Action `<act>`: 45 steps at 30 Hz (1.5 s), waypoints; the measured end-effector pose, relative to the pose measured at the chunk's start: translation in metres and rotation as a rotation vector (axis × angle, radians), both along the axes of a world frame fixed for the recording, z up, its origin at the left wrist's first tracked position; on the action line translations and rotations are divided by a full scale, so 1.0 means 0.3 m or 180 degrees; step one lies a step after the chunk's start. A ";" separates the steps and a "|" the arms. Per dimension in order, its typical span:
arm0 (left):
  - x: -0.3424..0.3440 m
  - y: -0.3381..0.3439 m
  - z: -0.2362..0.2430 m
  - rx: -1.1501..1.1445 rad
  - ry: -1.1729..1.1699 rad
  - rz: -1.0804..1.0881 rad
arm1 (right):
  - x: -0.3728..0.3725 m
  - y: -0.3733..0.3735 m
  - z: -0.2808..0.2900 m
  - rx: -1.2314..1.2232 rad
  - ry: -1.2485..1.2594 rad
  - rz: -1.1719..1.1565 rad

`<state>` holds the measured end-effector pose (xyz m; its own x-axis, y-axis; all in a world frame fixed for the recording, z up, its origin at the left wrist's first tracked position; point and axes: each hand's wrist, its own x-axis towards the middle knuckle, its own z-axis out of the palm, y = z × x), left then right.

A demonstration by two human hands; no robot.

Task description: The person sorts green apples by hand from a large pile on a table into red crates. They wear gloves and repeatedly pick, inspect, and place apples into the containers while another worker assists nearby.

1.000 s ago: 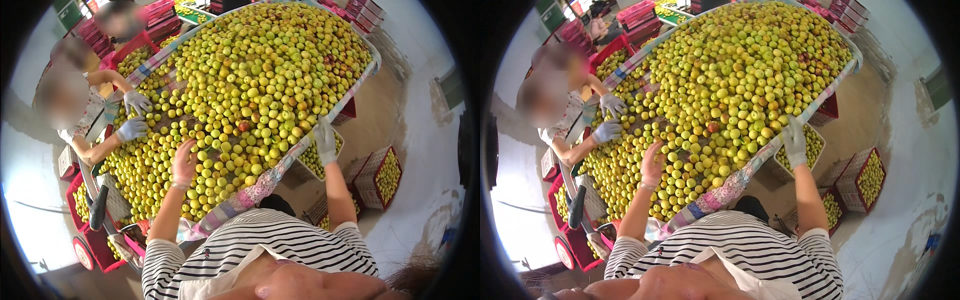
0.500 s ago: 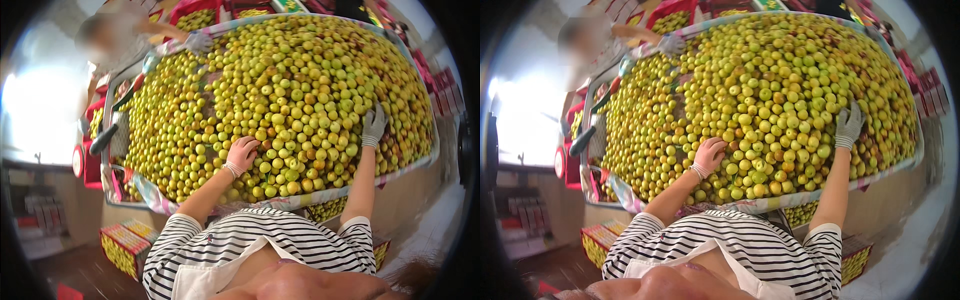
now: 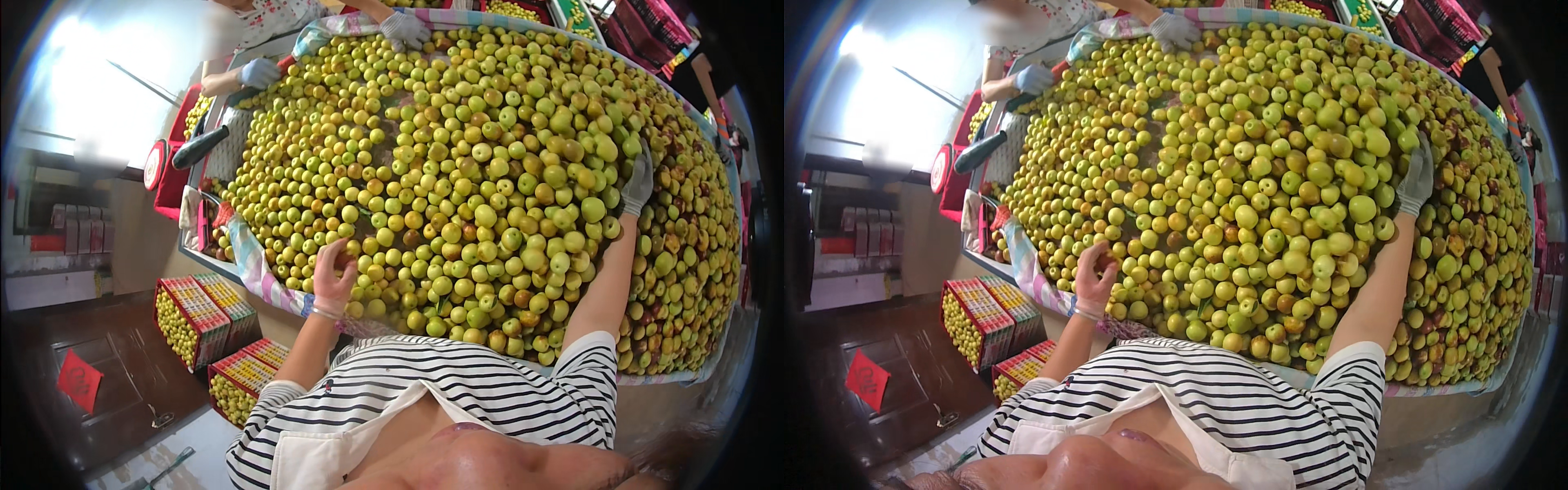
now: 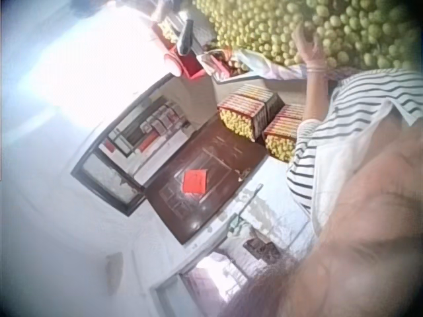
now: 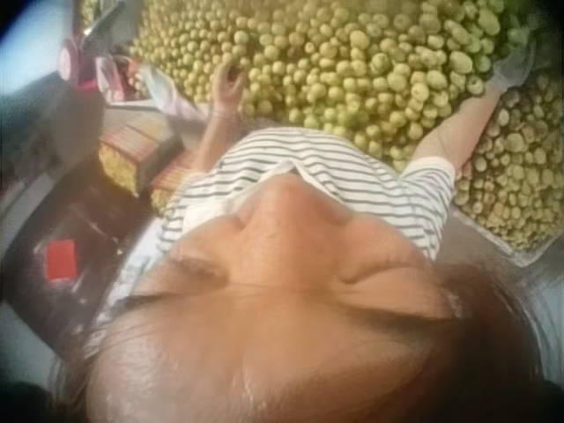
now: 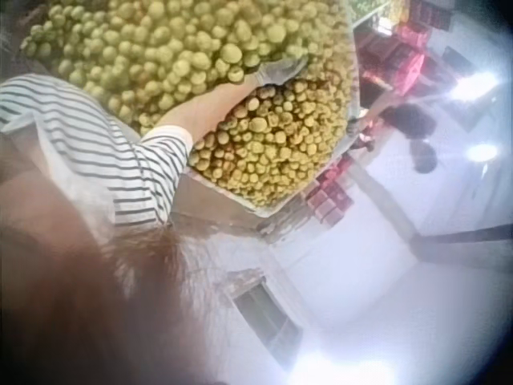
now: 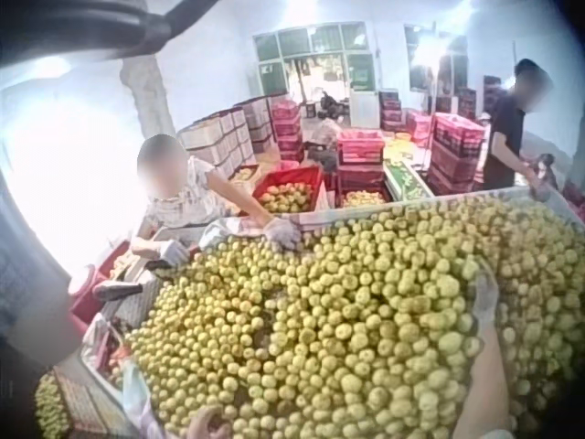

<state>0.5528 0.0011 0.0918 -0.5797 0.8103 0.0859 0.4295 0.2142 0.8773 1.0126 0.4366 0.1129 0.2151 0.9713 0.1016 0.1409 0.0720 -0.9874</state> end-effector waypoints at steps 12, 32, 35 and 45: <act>-0.089 0.100 -0.152 0.0520 -0.1454 0.1055 | -0.331 -0.085 -0.208 0.0434 -0.2392 0.0421; -0.167 0.172 -0.186 0.0937 -0.2672 0.1209 | -1.180 0.114 -0.204 0.0741 -0.3568 0.1312; -0.166 0.176 -0.201 0.0878 -0.2631 0.1162 | -1.240 0.098 -0.281 0.0803 -0.3199 0.1355; -0.238 0.219 -0.346 0.1445 -0.2186 0.1345 | -1.337 -0.451 -0.071 -0.0350 -0.3372 0.2614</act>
<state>0.4813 0.0669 -0.0118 -0.8606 0.4928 -0.1284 -0.2515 -0.1921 0.9486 0.6113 0.3012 0.0915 -0.5620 0.7942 -0.2311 0.7894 0.4315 -0.4366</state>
